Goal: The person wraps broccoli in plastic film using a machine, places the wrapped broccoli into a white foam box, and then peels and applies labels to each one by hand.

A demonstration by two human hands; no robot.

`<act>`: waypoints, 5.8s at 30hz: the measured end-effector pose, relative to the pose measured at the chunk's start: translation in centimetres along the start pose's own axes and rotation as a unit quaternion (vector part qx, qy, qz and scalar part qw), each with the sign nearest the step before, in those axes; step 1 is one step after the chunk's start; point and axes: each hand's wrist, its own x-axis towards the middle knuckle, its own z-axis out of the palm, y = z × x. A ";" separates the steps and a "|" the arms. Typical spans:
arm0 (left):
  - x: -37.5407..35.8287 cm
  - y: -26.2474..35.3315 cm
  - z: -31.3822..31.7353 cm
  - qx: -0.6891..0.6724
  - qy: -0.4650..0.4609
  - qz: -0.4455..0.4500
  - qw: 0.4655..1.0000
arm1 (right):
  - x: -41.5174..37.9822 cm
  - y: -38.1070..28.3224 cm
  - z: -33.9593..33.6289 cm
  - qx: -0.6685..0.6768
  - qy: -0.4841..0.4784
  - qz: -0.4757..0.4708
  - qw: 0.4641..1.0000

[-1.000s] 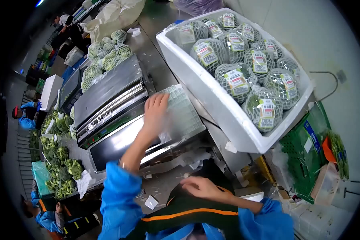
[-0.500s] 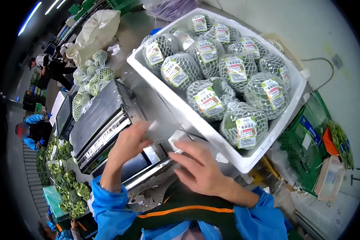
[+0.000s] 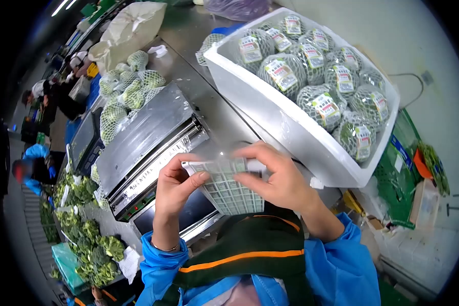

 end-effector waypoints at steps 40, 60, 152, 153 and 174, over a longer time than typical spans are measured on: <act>8.7 -1.9 3.5 0.085 -0.021 0.066 0.994 | 25.0 17.3 -16.0 -0.139 -0.016 0.260 0.955; 10.9 0.4 7.1 0.015 0.078 -0.036 0.996 | 26.9 24.5 -23.7 -0.479 0.086 -0.027 0.873; 13.2 -0.1 10.0 0.063 -0.034 0.016 0.997 | 20.1 24.5 -35.6 -0.110 0.170 0.351 0.914; 13.6 0.3 10.6 0.079 -0.051 0.038 0.995 | 20.1 24.9 -35.9 -0.178 0.174 0.323 0.913; 9.7 -3.1 13.1 0.067 -0.117 -0.059 0.989 | 0.8 2.3 -15.0 -0.197 -0.084 0.037 0.976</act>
